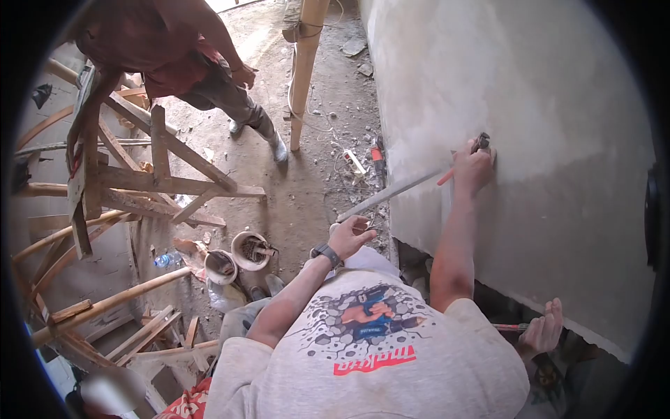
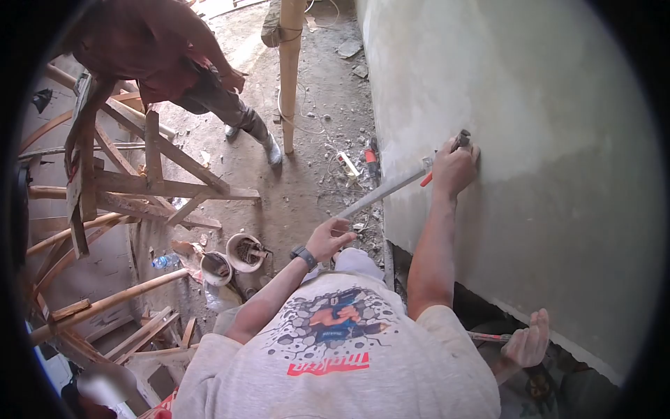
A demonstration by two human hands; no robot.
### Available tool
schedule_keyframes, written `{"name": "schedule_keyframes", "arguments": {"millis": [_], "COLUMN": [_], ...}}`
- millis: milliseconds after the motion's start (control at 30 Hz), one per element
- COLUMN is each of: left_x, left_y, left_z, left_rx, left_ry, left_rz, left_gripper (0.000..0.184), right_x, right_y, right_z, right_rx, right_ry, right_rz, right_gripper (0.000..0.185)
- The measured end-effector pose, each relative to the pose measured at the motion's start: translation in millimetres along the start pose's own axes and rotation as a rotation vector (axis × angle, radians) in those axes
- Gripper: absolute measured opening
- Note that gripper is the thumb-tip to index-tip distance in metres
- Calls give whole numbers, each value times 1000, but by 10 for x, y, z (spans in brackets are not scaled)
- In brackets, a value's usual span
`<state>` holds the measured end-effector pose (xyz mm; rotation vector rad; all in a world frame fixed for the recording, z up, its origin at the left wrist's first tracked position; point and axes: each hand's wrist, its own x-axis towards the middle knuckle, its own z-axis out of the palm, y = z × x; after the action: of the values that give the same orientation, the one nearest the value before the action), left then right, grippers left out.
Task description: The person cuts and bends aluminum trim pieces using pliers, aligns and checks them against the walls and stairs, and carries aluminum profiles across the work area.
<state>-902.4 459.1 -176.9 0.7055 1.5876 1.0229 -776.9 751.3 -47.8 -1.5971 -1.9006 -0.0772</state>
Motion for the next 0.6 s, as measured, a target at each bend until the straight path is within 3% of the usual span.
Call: {"name": "schedule_keyframes", "arguments": {"millis": [167,367,400,533,600], "left_x": [117,388,465,736,787], "left_y": [49,526,675,852,983], "left_z": [155,371,392,602,591], "left_rx": [54,299,293,505,484], "left_ry": [-33,-54,-154,26,-12], "left_rz": [79,295,254,551,707], "left_gripper": [61,64,72,88,83], "right_x": [-192,-501,-542,-718,-807], "right_y": [183,62,68,-56,-58], "right_z": [-43,-608,-658,-911,-976], "right_rx": [54,331,359,496,571], "right_ry": [-6,-103,-114,-200,-267], "right_rz": [7,186,170,166,190], "right_gripper": [20,14,13,7,6]}}
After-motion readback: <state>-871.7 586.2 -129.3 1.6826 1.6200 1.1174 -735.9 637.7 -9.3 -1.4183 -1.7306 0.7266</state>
